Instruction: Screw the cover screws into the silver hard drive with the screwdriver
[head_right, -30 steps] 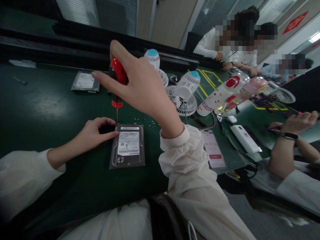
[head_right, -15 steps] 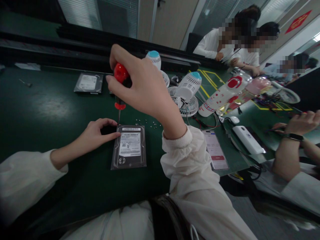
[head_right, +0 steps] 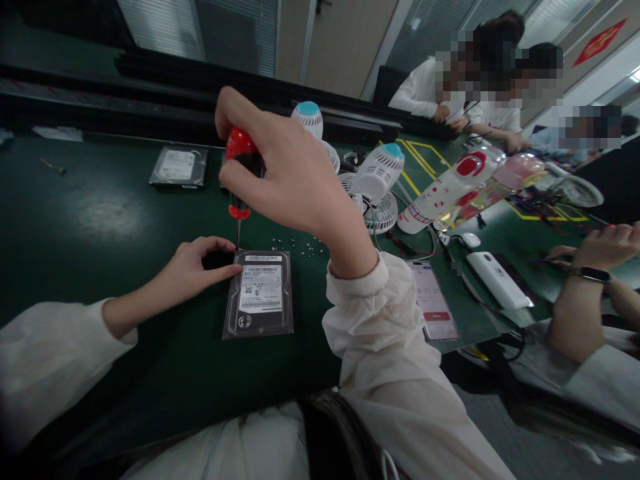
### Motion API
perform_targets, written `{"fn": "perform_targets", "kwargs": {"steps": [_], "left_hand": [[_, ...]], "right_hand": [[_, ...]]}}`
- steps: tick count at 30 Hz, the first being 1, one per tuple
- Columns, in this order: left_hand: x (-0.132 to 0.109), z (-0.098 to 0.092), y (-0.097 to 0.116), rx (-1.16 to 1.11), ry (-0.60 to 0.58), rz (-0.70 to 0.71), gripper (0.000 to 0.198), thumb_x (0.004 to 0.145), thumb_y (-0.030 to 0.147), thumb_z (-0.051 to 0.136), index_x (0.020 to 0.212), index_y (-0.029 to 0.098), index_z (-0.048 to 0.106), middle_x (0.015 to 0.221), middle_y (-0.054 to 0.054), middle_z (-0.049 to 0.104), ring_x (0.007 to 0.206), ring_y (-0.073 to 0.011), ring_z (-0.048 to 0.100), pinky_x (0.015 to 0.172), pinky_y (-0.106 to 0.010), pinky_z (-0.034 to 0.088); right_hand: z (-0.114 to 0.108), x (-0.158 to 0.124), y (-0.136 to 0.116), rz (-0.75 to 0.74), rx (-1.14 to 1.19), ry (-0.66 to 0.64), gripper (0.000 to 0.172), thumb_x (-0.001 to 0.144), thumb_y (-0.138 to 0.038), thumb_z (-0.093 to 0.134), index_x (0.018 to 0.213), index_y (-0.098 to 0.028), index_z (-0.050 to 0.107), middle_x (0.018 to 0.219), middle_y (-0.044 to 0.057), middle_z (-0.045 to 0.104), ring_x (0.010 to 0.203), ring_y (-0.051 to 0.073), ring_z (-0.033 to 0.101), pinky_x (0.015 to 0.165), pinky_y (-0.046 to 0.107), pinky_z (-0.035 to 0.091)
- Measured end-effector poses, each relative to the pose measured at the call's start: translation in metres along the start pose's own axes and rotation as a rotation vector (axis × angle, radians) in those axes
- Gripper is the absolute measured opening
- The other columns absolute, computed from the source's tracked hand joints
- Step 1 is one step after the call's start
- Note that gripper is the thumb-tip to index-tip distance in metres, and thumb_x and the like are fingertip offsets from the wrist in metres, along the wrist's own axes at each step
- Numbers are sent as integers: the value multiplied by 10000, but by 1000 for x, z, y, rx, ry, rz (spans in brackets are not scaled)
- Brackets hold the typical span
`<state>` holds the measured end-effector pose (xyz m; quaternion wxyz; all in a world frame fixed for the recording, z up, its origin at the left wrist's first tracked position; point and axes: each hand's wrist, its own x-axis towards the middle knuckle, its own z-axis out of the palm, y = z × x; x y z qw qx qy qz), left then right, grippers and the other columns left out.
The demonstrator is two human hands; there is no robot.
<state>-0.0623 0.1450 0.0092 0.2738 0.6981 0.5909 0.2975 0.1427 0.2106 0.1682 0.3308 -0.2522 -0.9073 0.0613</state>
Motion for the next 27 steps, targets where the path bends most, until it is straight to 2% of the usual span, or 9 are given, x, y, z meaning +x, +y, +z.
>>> {"fn": "perform_targets", "kwargs": {"steps": [4,5,8,10,15,18,20,25,27], "left_hand": [[0,1,-2,0,1,-5,481,820,610,727,1114,230,717,1132,-76,742,1062,-322,672,1017,-532,474],[0,1,-3,-1,1,-4,484,820,612,728,1118,230,717,1134,-76,740,1058,-320,672,1011,-529,477],[0,1,-4,-5,8,2,481,817,610,730,1112,230,720,1124,-77,742,1046,-316,675,1000,-518,483],[0,1,-4,-6,13,5,471,817,600,731,1106,228,722,1113,-77,745,1048,-316,675,1009,-521,478],[0,1,-3,1,-2,-7,470,823,590,734,1125,230,713,1141,-75,738,1084,-319,668,1027,-528,470],[0,1,-3,3,2,-8,469,823,585,737,1122,224,713,1136,-81,737,1080,-321,669,1020,-522,474],[-1,1,-2,11,7,-3,451,829,578,732,1114,229,713,1129,-79,740,1070,-318,672,1020,-517,474],[-1,1,0,9,11,0,438,829,574,733,1107,237,709,1127,-72,741,1075,-317,669,1031,-521,470],[-1,1,-1,6,12,0,445,824,577,738,1108,236,709,1130,-73,739,1079,-318,668,1034,-527,467]], "right_hand": [[1,0,3,7,5,57,174,956,-352,571,844,-226,528,767,-9,583,698,139,499,685,317,325],[1,1,4,-3,8,60,176,948,-352,582,836,-226,529,760,-8,585,694,138,492,684,321,321],[-1,1,4,-28,14,8,41,891,-251,579,910,-234,547,806,-1,601,705,147,487,687,325,331],[-3,0,1,-21,5,-35,98,880,-227,556,977,-241,548,857,7,611,728,157,504,695,318,351],[-3,-2,-1,28,-44,-20,168,966,-397,544,996,-231,551,791,-10,571,696,143,490,681,299,335],[-3,-1,1,-4,-33,-34,121,915,-302,578,1005,-225,552,832,-5,584,700,139,471,689,300,336],[-3,-1,2,-32,-17,-57,162,874,-258,596,1027,-227,551,880,4,604,724,144,479,702,300,348],[-2,0,3,25,-15,-11,189,928,-417,610,976,-240,563,818,-9,597,715,142,494,679,287,331],[-2,-1,4,32,-24,-1,151,927,-381,605,960,-238,569,795,-13,584,704,139,488,673,286,328]]}}
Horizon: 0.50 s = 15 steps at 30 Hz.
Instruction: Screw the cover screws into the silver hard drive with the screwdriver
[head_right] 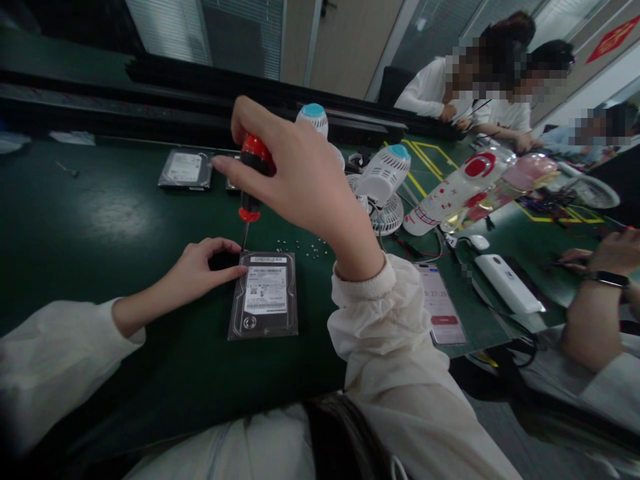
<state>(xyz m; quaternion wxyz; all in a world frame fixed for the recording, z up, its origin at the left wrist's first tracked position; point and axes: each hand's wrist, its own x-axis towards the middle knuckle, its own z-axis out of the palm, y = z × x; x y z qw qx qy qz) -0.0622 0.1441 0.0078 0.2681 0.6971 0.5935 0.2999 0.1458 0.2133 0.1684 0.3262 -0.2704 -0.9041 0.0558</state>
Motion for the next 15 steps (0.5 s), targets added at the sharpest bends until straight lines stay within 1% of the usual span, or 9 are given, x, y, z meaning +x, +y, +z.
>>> {"fn": "perform_targets", "kwargs": {"steps": [1,2,4,5,8,10,12,14,15], "left_hand": [[0,0,0,-1,-1,1,451,823,582,739,1110,235,709,1133,-74,738,1081,-319,668,1032,-527,468],[0,0,-1,-2,-1,4,455,824,586,738,1112,234,709,1134,-75,739,1081,-319,668,1028,-526,470],[0,0,-2,-2,-3,8,454,827,590,737,1111,237,710,1132,-73,740,1074,-316,670,1020,-520,474],[0,1,-2,1,0,11,450,827,589,737,1109,238,711,1128,-71,741,1069,-315,671,1016,-518,475],[0,1,-2,7,6,16,443,831,581,734,1109,236,713,1125,-69,742,1067,-316,670,1017,-523,469],[0,0,-1,9,2,14,446,832,580,732,1113,234,712,1134,-71,740,1076,-319,668,1021,-525,464],[-1,0,-1,7,-3,13,451,832,582,733,1116,233,711,1136,-70,740,1074,-318,669,1022,-524,462],[0,0,-1,5,-4,18,449,835,577,735,1119,229,713,1128,-70,740,1063,-315,672,1018,-524,462],[0,0,-2,6,-3,20,448,839,573,735,1121,226,715,1125,-71,739,1059,-314,673,1016,-525,463]], "right_hand": [[0,0,0,-8,0,-9,119,912,-334,605,976,-238,572,791,-15,579,697,139,481,671,287,331],[-1,-1,0,-19,4,-22,127,890,-286,603,1005,-240,572,793,-17,575,689,139,472,670,288,335],[-1,-1,0,-42,15,-44,208,857,-231,595,1062,-242,563,810,-18,576,677,138,456,670,293,337],[-1,-1,0,-46,18,-47,211,862,-236,590,1071,-243,558,815,-17,575,675,139,453,671,296,333],[-1,-1,-1,-19,15,-17,123,934,-337,562,1014,-243,557,786,-14,562,676,144,460,677,304,317],[0,-1,-1,2,13,2,132,952,-373,555,979,-244,555,759,-15,547,672,149,462,676,307,311],[-1,-1,-1,-2,15,-9,102,920,-306,572,999,-244,553,759,-17,544,669,151,456,674,309,311],[-1,-1,-1,-21,17,-28,184,867,-227,585,1047,-241,548,797,-13,562,681,151,462,673,309,314],[-1,-1,-1,-27,16,-38,216,855,-220,593,1065,-239,544,813,-11,573,689,151,470,672,308,316]]}}
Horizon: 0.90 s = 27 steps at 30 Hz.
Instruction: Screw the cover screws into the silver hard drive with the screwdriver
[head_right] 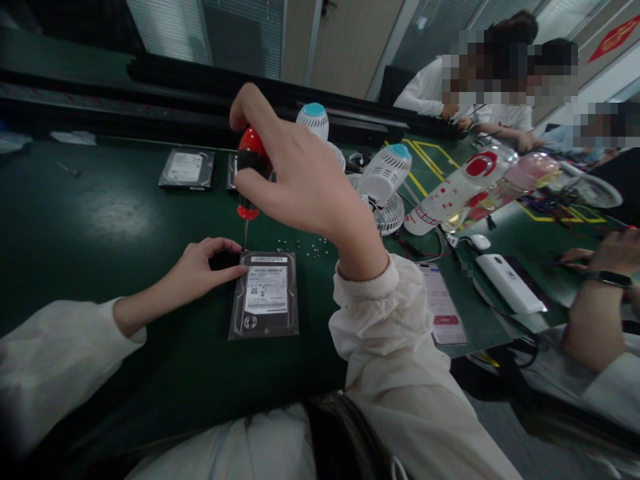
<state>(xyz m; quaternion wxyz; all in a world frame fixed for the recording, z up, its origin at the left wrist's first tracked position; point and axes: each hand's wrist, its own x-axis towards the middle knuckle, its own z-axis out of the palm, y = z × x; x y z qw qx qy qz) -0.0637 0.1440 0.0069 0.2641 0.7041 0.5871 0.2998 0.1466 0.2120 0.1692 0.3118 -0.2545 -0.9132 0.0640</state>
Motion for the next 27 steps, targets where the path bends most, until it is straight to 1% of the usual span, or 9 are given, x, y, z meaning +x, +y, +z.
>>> {"fn": "perform_targets", "kwargs": {"steps": [5,8,10,13,16,18,20,22,27], "left_hand": [[0,1,-1,0,7,0,457,843,569,736,1124,208,719,1124,-81,737,1066,-316,672,1015,-524,463],[1,1,0,-6,14,3,447,834,561,742,1108,208,721,1116,-80,737,1057,-317,675,997,-514,476],[1,1,0,-9,15,3,434,831,550,745,1102,212,722,1108,-76,737,1050,-315,675,989,-509,481],[0,1,0,-5,12,-4,439,831,552,744,1113,217,720,1108,-73,737,1049,-312,672,993,-514,478],[0,1,0,5,9,-6,448,832,559,741,1116,212,720,1106,-73,737,1042,-311,672,1004,-525,470],[0,0,0,7,8,-5,443,833,555,740,1111,211,721,1103,-71,739,1039,-310,673,1013,-530,464],[1,0,1,5,10,-5,439,833,550,741,1108,208,721,1103,-70,741,1040,-312,674,1015,-532,462],[1,0,1,1,9,-5,436,836,546,741,1109,207,723,1102,-71,742,1042,-314,675,1009,-530,466],[1,1,0,-2,5,-2,445,832,546,745,1120,208,725,1102,-71,741,1041,-315,675,997,-529,475]], "right_hand": [[0,0,0,41,-22,23,185,919,-388,609,1008,-237,550,785,-16,585,687,144,495,669,292,323],[-1,0,0,29,-28,5,147,898,-310,587,1011,-224,550,806,-5,582,696,150,490,668,299,318],[-2,-1,-1,20,-26,-27,200,869,-266,582,1060,-218,546,796,-7,570,681,151,477,660,303,309],[-1,0,-2,49,-37,-9,211,898,-335,603,1067,-223,544,782,-10,568,675,149,477,660,301,305],[2,1,-2,86,-50,55,206,943,-427,593,967,-227,548,788,0,584,695,152,504,665,301,309],[3,1,-1,82,-62,70,153,942,-378,584,936,-231,546,795,4,591,711,158,514,665,303,314],[2,1,-1,66,-68,53,89,905,-286,587,966,-236,547,781,-3,581,700,158,504,664,306,322],[1,0,-1,51,-62,31,140,880,-246,589,1012,-236,545,759,-13,561,679,154,490,666,307,332],[2,1,-1,66,-68,54,179,941,-399,597,980,-235,537,801,0,588,717,159,529,678,308,343]]}}
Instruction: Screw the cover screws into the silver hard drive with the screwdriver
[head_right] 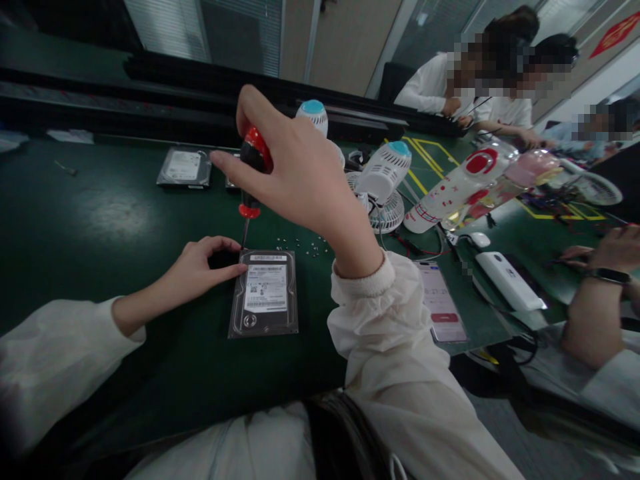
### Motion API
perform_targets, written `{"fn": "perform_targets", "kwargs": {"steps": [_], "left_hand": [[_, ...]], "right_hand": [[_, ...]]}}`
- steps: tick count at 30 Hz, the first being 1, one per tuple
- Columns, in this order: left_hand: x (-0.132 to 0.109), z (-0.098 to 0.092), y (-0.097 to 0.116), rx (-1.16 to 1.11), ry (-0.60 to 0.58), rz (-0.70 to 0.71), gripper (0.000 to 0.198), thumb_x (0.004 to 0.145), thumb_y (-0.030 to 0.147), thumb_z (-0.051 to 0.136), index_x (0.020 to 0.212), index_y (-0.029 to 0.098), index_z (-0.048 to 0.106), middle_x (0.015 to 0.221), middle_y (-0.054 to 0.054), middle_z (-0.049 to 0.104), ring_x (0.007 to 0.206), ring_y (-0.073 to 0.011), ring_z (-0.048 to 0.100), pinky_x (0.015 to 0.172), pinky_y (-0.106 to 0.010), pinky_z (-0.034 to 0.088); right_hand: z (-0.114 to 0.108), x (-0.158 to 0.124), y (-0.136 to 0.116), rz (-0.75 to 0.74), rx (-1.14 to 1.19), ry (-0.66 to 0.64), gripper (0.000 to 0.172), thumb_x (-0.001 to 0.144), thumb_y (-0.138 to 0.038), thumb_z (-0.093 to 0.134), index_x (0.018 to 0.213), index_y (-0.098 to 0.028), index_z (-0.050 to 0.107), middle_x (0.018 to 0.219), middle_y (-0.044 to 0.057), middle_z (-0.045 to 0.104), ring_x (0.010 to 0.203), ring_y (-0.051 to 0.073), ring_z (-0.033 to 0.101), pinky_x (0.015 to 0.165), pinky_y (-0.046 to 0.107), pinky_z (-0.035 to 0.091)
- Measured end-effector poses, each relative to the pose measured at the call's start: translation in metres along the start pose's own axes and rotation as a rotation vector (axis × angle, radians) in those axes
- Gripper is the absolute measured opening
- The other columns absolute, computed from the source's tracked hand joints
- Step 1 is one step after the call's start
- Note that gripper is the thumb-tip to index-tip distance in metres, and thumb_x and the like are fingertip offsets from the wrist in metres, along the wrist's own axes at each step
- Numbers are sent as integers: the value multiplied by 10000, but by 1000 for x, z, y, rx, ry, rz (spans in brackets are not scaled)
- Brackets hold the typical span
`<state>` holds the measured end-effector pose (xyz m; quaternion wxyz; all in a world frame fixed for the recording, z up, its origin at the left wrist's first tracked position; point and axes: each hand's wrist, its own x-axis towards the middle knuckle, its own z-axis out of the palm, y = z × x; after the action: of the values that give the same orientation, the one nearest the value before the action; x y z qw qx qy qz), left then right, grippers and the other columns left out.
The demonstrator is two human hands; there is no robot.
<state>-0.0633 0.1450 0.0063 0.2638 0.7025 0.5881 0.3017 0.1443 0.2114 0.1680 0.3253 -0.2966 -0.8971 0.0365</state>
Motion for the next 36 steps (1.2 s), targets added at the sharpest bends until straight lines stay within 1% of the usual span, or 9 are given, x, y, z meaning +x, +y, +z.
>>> {"fn": "perform_targets", "kwargs": {"steps": [3,6,12,18,23,26,28,33,36], "left_hand": [[0,0,-1,-6,6,7,451,833,556,745,1119,209,725,1102,-70,740,1042,-312,677,998,-530,476],[0,1,-1,-8,7,0,448,829,556,746,1114,210,725,1101,-71,740,1041,-310,679,997,-527,478],[0,0,1,-4,8,-5,450,821,556,747,1109,211,721,1108,-75,742,1048,-314,679,1011,-523,475],[0,0,-2,2,-1,-6,465,829,574,743,1132,221,721,1114,-72,738,1044,-310,675,1019,-537,469],[0,0,-2,5,-2,-17,474,828,585,741,1132,221,722,1123,-73,733,1057,-314,671,1016,-534,472],[0,0,-2,1,-2,-9,466,832,580,738,1130,222,722,1125,-72,735,1063,-314,672,1022,-531,470],[0,0,-2,0,-3,-7,472,833,582,739,1137,221,719,1130,-73,734,1064,-314,674,1023,-531,469],[0,-1,0,5,-6,-15,462,829,578,738,1126,225,718,1137,-74,738,1064,-319,673,1024,-530,469],[0,-1,1,2,0,-11,448,828,567,738,1119,226,717,1140,-70,739,1075,-320,672,1041,-537,456]], "right_hand": [[-1,0,0,-6,-12,-2,137,905,-318,611,985,-238,535,819,5,596,735,169,540,678,312,341],[-2,-1,-2,-28,4,-37,216,840,-229,609,1040,-242,528,829,1,596,723,169,537,673,309,339],[0,0,0,-5,8,-6,156,934,-369,592,983,-235,528,812,-3,601,717,155,532,672,306,337],[-3,-1,0,-43,21,-56,223,859,-246,619,1061,-239,525,814,-10,587,710,157,513,673,308,340],[0,-1,-1,-42,32,-14,220,959,-435,580,1013,-224,543,781,-17,569,695,134,511,682,292,345],[0,-1,-1,-45,19,-7,142,932,-347,599,995,-230,553,796,-16,583,703,136,523,684,290,353],[-1,-1,-2,-44,22,-27,163,895,-285,608,1040,-237,553,821,-14,598,702,143,534,692,295,365],[0,0,-4,-9,12,-3,198,960,-418,559,1063,-249,557,832,-1,630,727,162,563,725,313,396],[1,0,-3,-14,3,12,174,952,-380,558,1064,-247,565,876,11,648,751,170,583,739,320,410]]}}
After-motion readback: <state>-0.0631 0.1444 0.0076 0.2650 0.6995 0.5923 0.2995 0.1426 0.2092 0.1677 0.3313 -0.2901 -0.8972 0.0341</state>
